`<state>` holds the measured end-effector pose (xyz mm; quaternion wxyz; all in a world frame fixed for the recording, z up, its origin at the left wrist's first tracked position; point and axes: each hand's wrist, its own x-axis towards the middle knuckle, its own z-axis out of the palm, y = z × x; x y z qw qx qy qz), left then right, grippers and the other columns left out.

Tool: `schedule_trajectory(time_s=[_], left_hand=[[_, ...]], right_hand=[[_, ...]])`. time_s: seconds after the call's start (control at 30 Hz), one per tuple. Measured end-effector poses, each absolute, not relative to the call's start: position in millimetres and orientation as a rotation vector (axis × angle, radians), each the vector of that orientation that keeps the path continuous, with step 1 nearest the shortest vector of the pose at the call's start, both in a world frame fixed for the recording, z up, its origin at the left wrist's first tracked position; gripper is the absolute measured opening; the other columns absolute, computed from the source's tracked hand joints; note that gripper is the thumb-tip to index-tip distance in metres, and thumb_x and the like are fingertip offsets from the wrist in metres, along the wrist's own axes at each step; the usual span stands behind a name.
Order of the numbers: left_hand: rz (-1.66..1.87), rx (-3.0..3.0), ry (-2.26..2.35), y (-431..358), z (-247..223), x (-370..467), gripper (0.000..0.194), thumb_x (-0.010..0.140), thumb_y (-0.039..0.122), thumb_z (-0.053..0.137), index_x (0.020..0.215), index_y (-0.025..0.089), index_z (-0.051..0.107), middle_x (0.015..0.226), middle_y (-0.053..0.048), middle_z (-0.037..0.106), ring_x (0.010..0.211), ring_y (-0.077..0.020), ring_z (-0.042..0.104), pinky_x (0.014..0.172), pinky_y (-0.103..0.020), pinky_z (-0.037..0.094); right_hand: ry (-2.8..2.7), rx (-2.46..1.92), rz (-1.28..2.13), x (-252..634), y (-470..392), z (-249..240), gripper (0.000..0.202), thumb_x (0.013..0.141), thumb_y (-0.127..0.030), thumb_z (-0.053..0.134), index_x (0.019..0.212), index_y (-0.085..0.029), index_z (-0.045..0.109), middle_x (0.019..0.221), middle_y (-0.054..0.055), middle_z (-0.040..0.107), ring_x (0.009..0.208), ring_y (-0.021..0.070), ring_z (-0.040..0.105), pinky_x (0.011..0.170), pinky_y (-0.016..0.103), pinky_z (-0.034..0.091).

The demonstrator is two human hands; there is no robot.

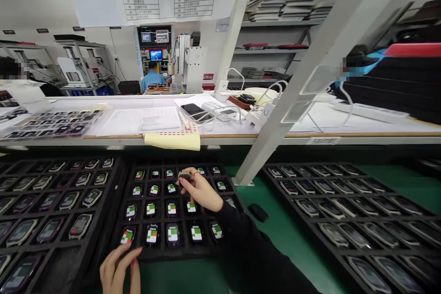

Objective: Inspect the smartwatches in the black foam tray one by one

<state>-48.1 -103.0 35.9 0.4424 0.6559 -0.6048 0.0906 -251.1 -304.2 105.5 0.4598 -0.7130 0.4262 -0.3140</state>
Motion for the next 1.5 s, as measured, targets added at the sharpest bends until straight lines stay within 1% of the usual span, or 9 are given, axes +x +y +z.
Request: schedule_trajectory(time_s=[0.1,0.2,0.3,0.43,0.63,0.87,1.03,1.17,1.5], left_hand=[[-0.038,1.475,-1.566,-136.5,81.1,-62.7,0.027,0.095,0.021,0.047,0.120,0.029,0.053,0.121,-0.006,0.051,0.110,-0.0172,0.050,0.084,-0.031,0.044],[-0.193,1.373,-1.611,-175.7,125.1,-78.4,0.038,0.096,0.027,0.048,0.133,0.031,0.040,0.129,-0.005,0.047,0.116,-0.0150,0.048,0.086,-0.027,0.046],[-0.345,1.316,-1.692,-206.1,158.8,-92.5,0.049,0.096,0.035,0.048,0.141,0.033,0.029,0.140,-0.005,0.040,0.127,-0.0173,0.042,0.101,-0.033,0.043],[-0.455,1.276,-1.737,-226.7,182.8,-107.5,0.061,0.094,0.043,0.050,0.147,0.032,0.022,0.143,-0.007,0.039,0.129,-0.0208,0.042,0.108,-0.041,0.039],[-0.577,1.245,-1.663,-233.1,184.7,-118.7,0.061,0.089,0.038,0.058,0.144,0.031,0.031,0.138,-0.005,0.048,0.122,-0.0194,0.050,0.107,-0.041,0.041],[-0.470,1.093,-1.853,-238.1,183.2,-116.7,0.059,0.085,0.021,0.063,0.138,0.034,0.040,0.134,-0.001,0.053,0.120,-0.0169,0.050,0.107,-0.035,0.042],[-0.472,1.105,-1.813,-240.8,181.5,-111.4,0.057,0.081,0.015,0.068,0.130,0.036,0.048,0.125,0.002,0.058,0.108,-0.0146,0.054,0.098,-0.030,0.045],[-0.484,1.134,-1.804,-240.3,180.5,-106.6,0.055,0.079,0.012,0.069,0.127,0.034,0.050,0.119,0.002,0.059,0.098,-0.0133,0.054,0.093,-0.027,0.046],[-0.535,1.082,-1.795,-243.4,181.2,-102.4,0.054,0.079,0.012,0.070,0.125,0.033,0.051,0.118,0.002,0.059,0.110,-0.0144,0.055,0.098,-0.028,0.044]], right_hand=[[0.751,-1.519,-0.771,-244.1,-292.4,134.0,0.050,0.091,-0.056,0.050,0.122,-0.017,0.044,0.108,0.011,0.062,0.059,0.0113,0.051,0.035,0.017,0.033],[0.403,-1.116,-0.772,-240.3,-285.4,156.7,0.057,0.085,-0.051,0.070,0.127,-0.018,0.051,0.105,0.009,0.061,0.056,0.0066,0.041,0.036,0.012,0.024],[0.191,-0.912,-0.783,-241.4,-282.9,166.0,0.060,0.086,-0.046,0.073,0.137,-0.023,0.051,0.100,0.007,0.061,0.063,0.0100,0.047,0.040,0.014,0.035],[0.137,-0.898,-0.893,-247.2,-285.0,162.4,0.050,0.089,-0.038,0.070,0.136,-0.029,0.055,0.115,0.007,0.060,0.062,0.0078,0.048,0.046,0.015,0.042],[0.102,-1.007,-0.907,-261.7,-288.9,158.1,0.048,0.090,-0.038,0.069,0.135,-0.030,0.057,0.114,0.007,0.062,0.061,0.0081,0.053,0.050,0.017,0.045],[0.168,-1.017,-0.896,-273.4,-286.6,161.9,0.049,0.087,-0.043,0.073,0.132,-0.030,0.060,0.119,0.006,0.062,0.108,0.0202,0.056,0.079,0.025,0.045],[0.212,-0.998,-0.851,-270.3,-286.9,160.0,0.051,0.087,-0.048,0.071,0.132,-0.026,0.060,0.119,0.007,0.061,0.109,0.0219,0.055,0.089,0.029,0.042],[0.224,-0.962,-0.817,-266.0,-287.7,156.4,0.055,0.087,-0.048,0.071,0.135,-0.025,0.057,0.111,0.007,0.063,0.098,0.0188,0.057,0.084,0.027,0.043],[0.227,-0.945,-0.862,-259.2,-284.1,154.8,0.055,0.086,-0.047,0.073,0.134,-0.026,0.057,0.109,0.007,0.064,0.096,0.0198,0.059,0.086,0.030,0.045]])
